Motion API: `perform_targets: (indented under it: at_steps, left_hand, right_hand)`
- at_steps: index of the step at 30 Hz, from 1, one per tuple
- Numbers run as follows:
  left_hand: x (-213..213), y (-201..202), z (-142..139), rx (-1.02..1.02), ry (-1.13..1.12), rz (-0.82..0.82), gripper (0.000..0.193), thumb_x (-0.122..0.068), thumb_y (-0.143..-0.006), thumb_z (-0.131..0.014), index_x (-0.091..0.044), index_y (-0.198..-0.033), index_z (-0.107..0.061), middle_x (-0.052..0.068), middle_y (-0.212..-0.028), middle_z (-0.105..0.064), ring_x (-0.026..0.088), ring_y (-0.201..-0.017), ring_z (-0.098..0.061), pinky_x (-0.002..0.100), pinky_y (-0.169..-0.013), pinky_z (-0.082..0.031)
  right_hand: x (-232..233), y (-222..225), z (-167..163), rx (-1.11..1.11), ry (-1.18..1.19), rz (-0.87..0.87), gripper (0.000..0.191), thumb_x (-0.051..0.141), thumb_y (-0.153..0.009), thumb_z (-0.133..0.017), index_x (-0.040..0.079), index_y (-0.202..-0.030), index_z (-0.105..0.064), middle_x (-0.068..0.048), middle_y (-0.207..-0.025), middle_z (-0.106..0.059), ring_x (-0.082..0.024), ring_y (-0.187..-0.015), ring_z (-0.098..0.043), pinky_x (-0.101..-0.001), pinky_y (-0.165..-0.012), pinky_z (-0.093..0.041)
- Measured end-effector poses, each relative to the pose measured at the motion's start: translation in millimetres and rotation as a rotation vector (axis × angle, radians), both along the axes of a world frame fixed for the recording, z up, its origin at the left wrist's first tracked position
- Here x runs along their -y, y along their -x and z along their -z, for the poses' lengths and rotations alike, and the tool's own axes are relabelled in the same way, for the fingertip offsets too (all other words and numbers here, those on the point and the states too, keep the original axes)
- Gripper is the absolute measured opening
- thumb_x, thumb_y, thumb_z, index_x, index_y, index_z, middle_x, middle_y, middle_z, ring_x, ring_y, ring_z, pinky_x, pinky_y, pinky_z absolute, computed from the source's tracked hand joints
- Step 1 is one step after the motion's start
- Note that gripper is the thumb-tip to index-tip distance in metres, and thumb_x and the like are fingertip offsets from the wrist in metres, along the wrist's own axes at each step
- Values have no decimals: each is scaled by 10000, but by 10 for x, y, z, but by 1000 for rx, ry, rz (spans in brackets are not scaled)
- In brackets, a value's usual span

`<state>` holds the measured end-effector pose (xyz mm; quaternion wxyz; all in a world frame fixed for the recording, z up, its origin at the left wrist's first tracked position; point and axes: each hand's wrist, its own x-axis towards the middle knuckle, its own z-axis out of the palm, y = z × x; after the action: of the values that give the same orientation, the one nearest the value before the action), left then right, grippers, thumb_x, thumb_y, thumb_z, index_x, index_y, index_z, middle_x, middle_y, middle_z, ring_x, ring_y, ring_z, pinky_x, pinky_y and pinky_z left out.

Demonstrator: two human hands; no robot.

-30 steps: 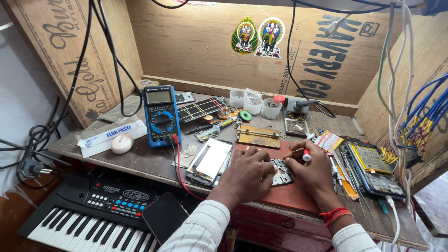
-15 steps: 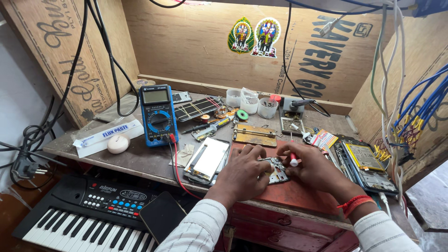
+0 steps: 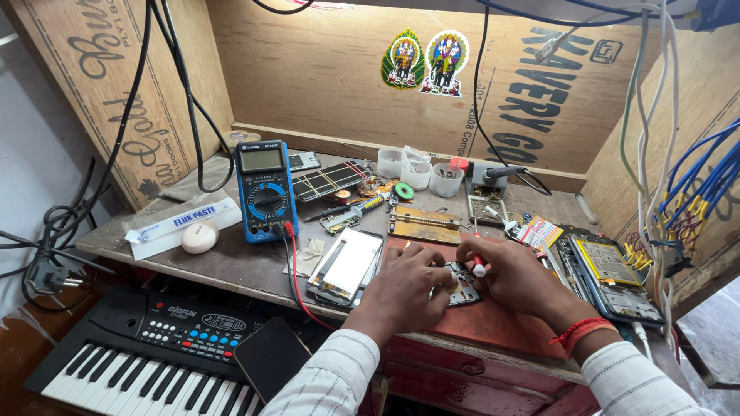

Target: The person repairs a disassembled smartphone at a workbench. They hold the phone frame steady with one hand while using a screwdriver and a pry tool to work on the internal components, repositioning the phone and picking up small parts as they go.

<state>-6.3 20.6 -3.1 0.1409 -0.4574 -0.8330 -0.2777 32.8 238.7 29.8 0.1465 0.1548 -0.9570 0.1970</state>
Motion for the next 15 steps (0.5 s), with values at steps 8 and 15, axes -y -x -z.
perform_targets:
  at_steps: [8, 15]
  left_hand:
    - [2, 5, -5, -9, 17, -10, 177, -261, -864, -670, -212, -962, -809, 12, -1123, -682, 218, -1154, -568, 432, -998, -392]
    - [-19, 8, 13, 1, 17, -14, 168, -258, -859, -677, -206, -936, -817, 16, -1104, -678, 225, -1152, -562, 448, -1009, -378]
  right_hand:
    - [0, -52, 52, -34, -35, 38, 350, 22, -738, -768, 131, -1040, -629, -85, -903, -761, -318, -881, -745, -447, -731, -561]
    - [4, -97, 107, -85, -90, 32, 371, 25, -742, -771, 114, -1071, -624, -121, -924, -750, -343, -923, -723, -470, -747, -539]
